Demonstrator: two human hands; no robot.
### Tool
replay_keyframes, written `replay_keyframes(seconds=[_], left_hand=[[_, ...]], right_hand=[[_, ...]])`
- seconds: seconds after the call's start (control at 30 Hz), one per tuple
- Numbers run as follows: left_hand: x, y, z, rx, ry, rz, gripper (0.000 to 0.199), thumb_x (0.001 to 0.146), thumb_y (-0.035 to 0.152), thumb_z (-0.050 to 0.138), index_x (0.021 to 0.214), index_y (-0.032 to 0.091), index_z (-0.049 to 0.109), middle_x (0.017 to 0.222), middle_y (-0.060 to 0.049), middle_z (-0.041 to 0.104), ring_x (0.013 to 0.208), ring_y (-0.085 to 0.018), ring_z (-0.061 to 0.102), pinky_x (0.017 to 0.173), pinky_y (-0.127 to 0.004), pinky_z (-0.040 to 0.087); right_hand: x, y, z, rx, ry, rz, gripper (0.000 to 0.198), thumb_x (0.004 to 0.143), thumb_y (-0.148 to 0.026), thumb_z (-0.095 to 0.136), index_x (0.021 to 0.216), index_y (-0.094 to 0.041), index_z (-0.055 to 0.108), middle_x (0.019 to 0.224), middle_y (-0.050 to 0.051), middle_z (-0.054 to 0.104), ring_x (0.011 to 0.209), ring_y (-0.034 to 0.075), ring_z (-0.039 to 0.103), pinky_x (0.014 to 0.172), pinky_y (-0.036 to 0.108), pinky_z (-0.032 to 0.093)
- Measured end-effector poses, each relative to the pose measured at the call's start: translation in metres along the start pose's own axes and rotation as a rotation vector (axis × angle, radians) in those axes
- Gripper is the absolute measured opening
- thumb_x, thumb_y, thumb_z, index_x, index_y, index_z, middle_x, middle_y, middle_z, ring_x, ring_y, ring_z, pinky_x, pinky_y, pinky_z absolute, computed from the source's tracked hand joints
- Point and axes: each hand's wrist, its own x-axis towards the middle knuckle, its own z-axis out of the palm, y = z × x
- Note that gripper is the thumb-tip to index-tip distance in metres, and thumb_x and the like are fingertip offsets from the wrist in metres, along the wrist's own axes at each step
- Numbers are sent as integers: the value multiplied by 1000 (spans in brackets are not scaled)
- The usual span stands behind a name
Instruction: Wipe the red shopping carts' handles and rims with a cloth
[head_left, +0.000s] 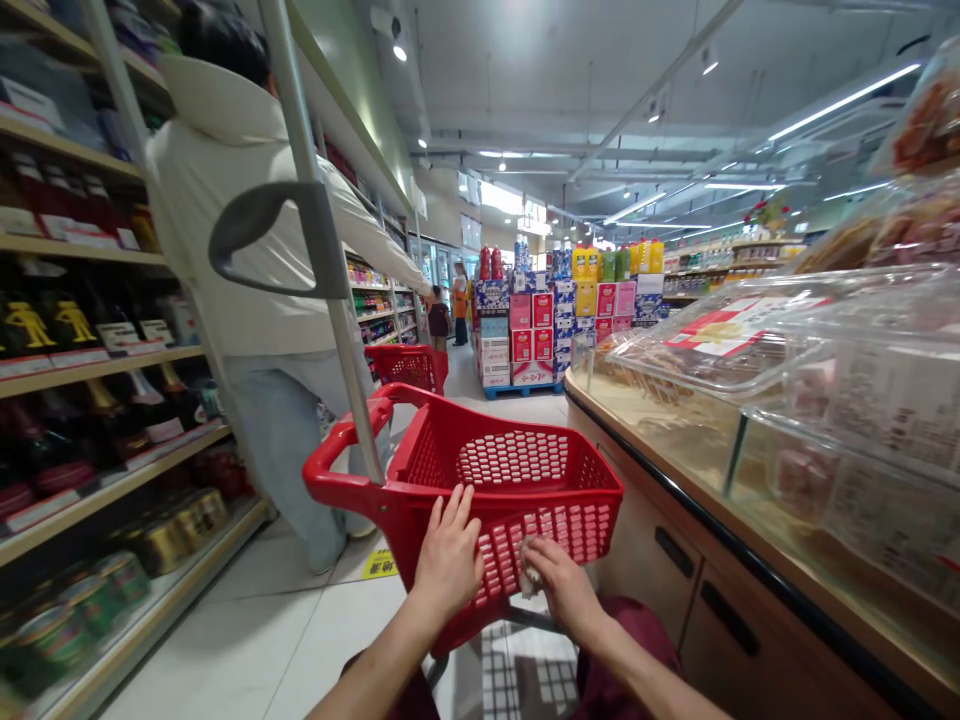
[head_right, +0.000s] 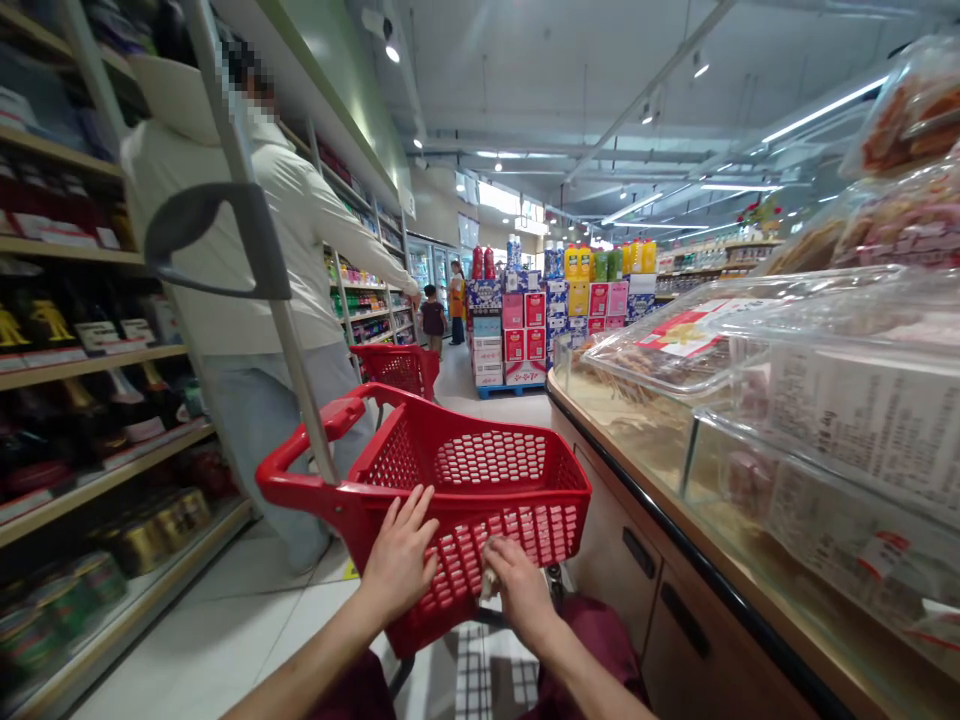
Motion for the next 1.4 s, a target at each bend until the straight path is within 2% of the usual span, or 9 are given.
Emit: replay_keyframes(seconds=[0.17,0.27,0.43,0.63,0.83,1.0,1.13,1.27,1.4], left_hand=[[-2,14,12,-460,9,-160,56,63,17,52,119,16,44,126,-10,47,119,-22,38,100,-41,30],[-6,26,25,-806,-94,-336,31,68,23,49,97,18,58,92,-5,65,86,-18,59,78,-30,46],[-12,31,38,-1208,-99,-655,24,71,37,46,72,17,58,57,0,60,51,-13,56,52,-25,45],[-23,29,36,-1411,-115,-555,20,63,28,55,78,16,61,73,-2,63,74,-16,58,66,-26,45],[-21,28,27,-1539,-203,-591,27,56,15,49,82,15,56,65,1,60,57,-11,55,58,-24,45],[-2,-4,2,-1010,63,-563,17,63,14,42,76,19,50,69,0,61,67,-15,59,67,-30,47],[3,-32,-24,-283,228,-233,27,69,14,40,91,18,55,99,-7,62,99,-21,54,92,-43,36],[3,-45,-32,197,170,-58,43,68,11,43,109,13,53,119,-13,53,118,-28,40,103,-52,16],[2,-46,-27,307,144,-97,44,68,15,44,112,12,52,118,-12,54,117,-27,40,104,-49,16]], right_hand=[[31,-29,-28,373,93,186,36,72,-8,42,100,-19,61,108,7,59,103,18,53,93,36,41],[46,-45,-40,578,87,306,30,73,-17,49,102,-20,57,99,5,62,92,18,58,83,34,46],[41,-57,-22,647,411,531,13,75,-30,50,80,-18,52,105,10,58,98,21,55,87,38,42],[14,-75,18,633,217,427,31,73,-28,55,103,-20,54,110,7,57,109,21,49,95,37,36],[21,-74,10,584,141,299,34,75,-14,49,106,-23,57,108,6,57,100,18,54,89,34,42],[66,-47,-15,102,264,104,40,75,-5,44,105,-26,60,104,6,54,95,18,51,80,32,44],[68,-18,-13,-302,323,-75,29,79,-12,47,98,-27,64,110,7,52,98,22,45,81,36,40],[58,-7,-11,-390,231,-129,29,81,-13,46,103,-26,61,107,6,54,89,19,46,76,30,42],[46,-8,-11,-404,124,-139,25,82,-15,46,98,-26,62,106,5,55,87,18,47,74,29,41]])
